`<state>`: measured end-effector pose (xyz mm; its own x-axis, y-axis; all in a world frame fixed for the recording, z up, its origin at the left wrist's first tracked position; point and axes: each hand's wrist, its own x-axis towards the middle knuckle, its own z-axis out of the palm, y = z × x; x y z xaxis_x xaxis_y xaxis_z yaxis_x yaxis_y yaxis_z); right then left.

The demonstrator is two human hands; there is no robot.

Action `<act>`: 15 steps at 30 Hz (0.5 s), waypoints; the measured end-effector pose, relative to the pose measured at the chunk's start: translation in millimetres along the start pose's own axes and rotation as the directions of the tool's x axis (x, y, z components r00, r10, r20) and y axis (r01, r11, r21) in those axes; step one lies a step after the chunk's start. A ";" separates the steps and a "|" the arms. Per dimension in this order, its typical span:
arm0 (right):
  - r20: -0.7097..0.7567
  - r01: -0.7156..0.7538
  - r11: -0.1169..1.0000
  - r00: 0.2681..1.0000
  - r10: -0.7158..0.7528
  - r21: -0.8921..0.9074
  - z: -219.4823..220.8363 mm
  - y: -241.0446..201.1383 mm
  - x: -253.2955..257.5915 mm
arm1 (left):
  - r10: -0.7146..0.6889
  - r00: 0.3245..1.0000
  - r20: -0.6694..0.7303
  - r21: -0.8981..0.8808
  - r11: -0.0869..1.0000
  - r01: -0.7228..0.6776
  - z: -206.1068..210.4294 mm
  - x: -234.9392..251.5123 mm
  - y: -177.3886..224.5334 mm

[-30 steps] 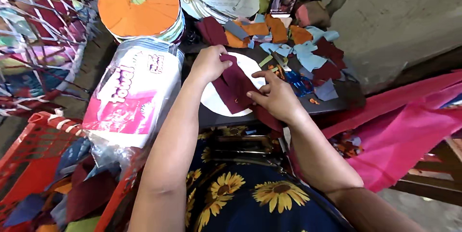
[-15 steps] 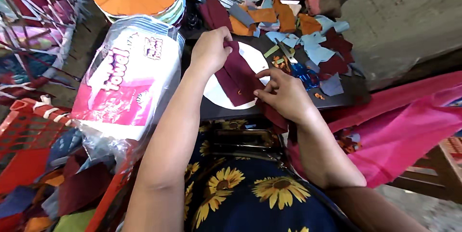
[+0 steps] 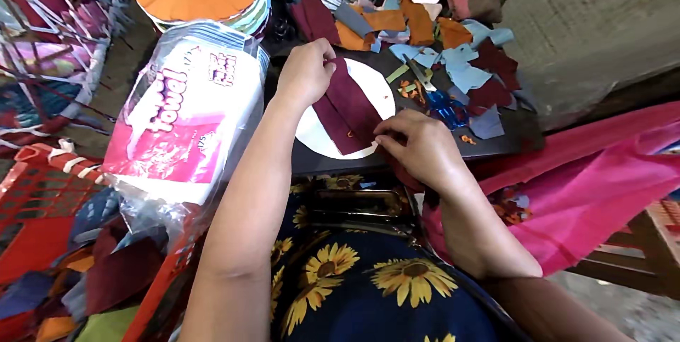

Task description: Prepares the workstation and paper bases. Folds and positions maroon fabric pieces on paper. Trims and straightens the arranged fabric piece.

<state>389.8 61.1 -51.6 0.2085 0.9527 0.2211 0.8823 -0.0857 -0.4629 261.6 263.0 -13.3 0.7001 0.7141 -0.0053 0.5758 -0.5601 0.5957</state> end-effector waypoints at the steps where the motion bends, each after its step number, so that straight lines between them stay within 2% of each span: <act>1: -0.009 0.010 1.000 1.000 -0.010 -0.003 1.3 0.3 0.5 | 0.004 1.000 0.002 0.003 1.000 -0.004 0.0 0.3 -0.5; 9: -0.073 0.051 0.999 0.996 -0.050 0.009 -3.0 -2.5 0.1 | 0.036 0.998 -0.043 -0.016 0.999 -0.037 1.3 -0.5 -2.2; 15: -0.005 0.048 0.999 0.999 -0.048 -0.003 -2.3 -5.6 -1.6 | 0.006 0.999 -0.037 0.024 1.000 -0.005 0.8 1.3 -1.3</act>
<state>385.4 59.4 -47.3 0.1678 0.9542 0.2477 0.8925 -0.0403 -0.4493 262.0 264.3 -14.7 0.6877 0.7255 0.0280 0.5819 -0.5739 0.5762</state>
